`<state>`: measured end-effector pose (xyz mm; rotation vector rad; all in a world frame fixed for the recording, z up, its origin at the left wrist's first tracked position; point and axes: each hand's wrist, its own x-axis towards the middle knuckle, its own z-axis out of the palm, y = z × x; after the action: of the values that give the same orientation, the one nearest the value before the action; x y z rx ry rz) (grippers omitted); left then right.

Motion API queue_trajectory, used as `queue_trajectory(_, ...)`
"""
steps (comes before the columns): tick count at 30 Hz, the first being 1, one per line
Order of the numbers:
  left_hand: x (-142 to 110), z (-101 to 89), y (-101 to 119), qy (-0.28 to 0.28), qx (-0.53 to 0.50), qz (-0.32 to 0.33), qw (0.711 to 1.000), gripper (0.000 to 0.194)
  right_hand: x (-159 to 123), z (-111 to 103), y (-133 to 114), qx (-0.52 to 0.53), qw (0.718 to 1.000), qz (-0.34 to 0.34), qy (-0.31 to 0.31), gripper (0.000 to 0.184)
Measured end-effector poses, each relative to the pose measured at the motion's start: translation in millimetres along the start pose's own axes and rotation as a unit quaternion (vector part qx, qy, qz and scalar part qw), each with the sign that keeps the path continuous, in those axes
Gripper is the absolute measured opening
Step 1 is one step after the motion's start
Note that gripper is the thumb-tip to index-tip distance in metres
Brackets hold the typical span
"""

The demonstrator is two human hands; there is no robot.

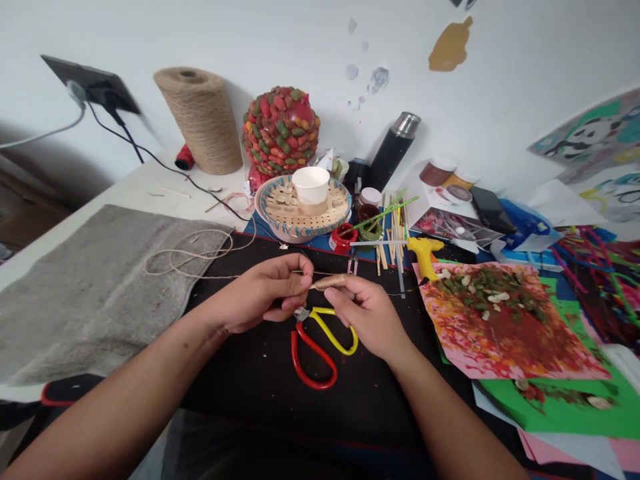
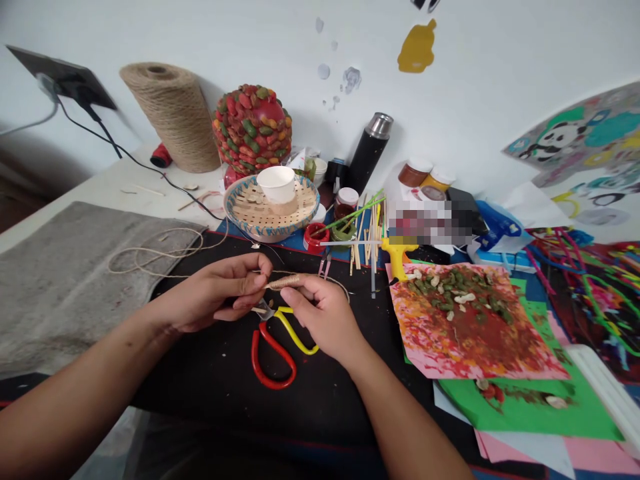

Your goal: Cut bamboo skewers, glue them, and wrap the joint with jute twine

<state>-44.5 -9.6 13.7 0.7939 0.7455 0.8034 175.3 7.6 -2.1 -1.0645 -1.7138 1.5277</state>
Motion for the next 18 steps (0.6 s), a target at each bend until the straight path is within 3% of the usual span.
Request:
queue_trajectory(8, 0.4, 0.6, -2.5, -0.011, -0.012, -0.027, 0.999, 0.026, -0.1, -1.7, -2.2, 0.02, 1.0, 0.008, 0.007, 0.032)
queue_trajectory(18, 2.9, 5.5, -5.4, 0.002, 0.026, -0.014, 1.0, 0.029, 0.8, -2.7, -2.1, 0.038, 0.999, 0.005, 0.026, 0.03)
